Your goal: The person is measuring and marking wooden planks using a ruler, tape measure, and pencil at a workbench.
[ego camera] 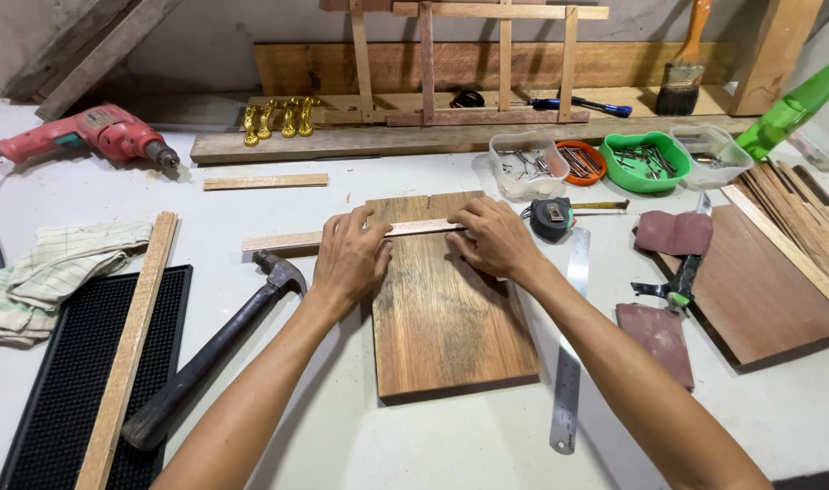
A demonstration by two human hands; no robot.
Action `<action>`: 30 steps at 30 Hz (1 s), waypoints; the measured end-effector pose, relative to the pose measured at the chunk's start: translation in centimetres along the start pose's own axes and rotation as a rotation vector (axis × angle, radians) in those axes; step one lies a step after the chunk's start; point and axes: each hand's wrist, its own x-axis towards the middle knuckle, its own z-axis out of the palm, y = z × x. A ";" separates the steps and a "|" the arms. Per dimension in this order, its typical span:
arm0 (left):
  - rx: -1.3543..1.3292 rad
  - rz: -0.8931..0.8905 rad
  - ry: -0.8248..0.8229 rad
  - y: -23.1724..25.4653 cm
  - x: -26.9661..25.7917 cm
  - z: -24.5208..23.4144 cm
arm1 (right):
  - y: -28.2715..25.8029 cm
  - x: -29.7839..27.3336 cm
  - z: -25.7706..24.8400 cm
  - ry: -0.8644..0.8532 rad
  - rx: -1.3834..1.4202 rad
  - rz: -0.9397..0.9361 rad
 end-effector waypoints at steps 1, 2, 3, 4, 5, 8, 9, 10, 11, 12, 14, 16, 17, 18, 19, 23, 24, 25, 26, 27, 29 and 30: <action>0.000 0.006 0.001 0.5 0.0 -0.1 | 0.7 -0.6 -0.3 0.004 -0.003 0.004; 0.009 0.024 -0.014 1.1 0.0 -0.1 | 1.5 -1.3 -0.6 0.021 -0.018 -0.016; 0.016 0.042 -0.030 1.7 0.0 0.0 | 2.3 -2.1 -0.8 0.037 -0.034 -0.033; 0.014 0.050 -0.031 2.7 0.2 -0.1 | 2.4 -2.8 -2.0 0.040 -0.037 -0.026; -0.002 0.076 -0.020 3.8 0.2 -0.1 | 2.4 -3.7 -3.1 0.008 -0.056 -0.004; -0.072 0.103 -0.052 7.8 0.6 0.4 | 2.7 -6.6 -5.9 -0.040 -0.079 0.064; -0.120 0.094 -0.092 9.2 0.8 0.7 | 3.0 -7.6 -6.7 -0.056 -0.081 0.096; -0.125 0.103 -0.094 10.8 1.0 0.7 | 3.3 -8.6 -7.2 -0.055 -0.085 0.106; -0.143 0.128 -0.089 12.4 1.0 0.8 | 3.6 -9.8 -7.7 -0.029 -0.076 0.093; -0.162 0.152 -0.085 14.0 1.1 0.8 | 4.0 -10.9 -8.1 -0.003 -0.068 0.080; -0.209 0.181 -0.062 17.0 1.3 1.1 | 4.3 -12.8 -8.9 -0.052 -0.070 0.126; -0.252 0.203 -0.042 19.7 1.7 1.6 | 4.6 -14.6 -9.3 -0.102 -0.067 0.168; -0.273 0.143 -0.147 20.8 1.9 2.0 | 4.7 -15.5 -9.5 -0.120 -0.034 0.164; -0.292 0.083 -0.253 22.0 2.1 2.4 | 4.7 -16.4 -9.7 -0.137 -0.002 0.161; -0.294 0.084 -0.256 22.7 2.4 3.1 | 4.4 -17.1 -9.9 -0.139 -0.001 0.165; -0.583 -0.243 -0.407 25.0 3.9 3.8 | 3.4 -19.0 -10.4 -0.204 0.082 0.215; -0.666 -0.373 -0.509 25.4 4.4 3.5 | 3.1 -19.3 -10.5 -0.223 0.108 0.224; -0.668 -0.377 -0.511 25.8 4.6 3.4 | 2.8 -19.6 -10.6 -0.227 0.110 0.224; -0.685 -0.459 -0.550 26.2 4.8 3.2 | 2.5 -19.8 -10.7 -0.212 0.122 0.238; -0.700 -0.543 -0.587 26.4 5.0 3.0 | 2.2 -20.0 -10.8 -0.197 0.134 0.251; -0.763 -0.590 -0.622 26.4 5.0 4.0 | 2.9 -20.4 -10.0 -0.187 0.137 0.237; -0.827 -0.633 -0.655 26.3 5.0 4.4 | 3.2 -20.6 -9.6 -0.173 0.137 0.225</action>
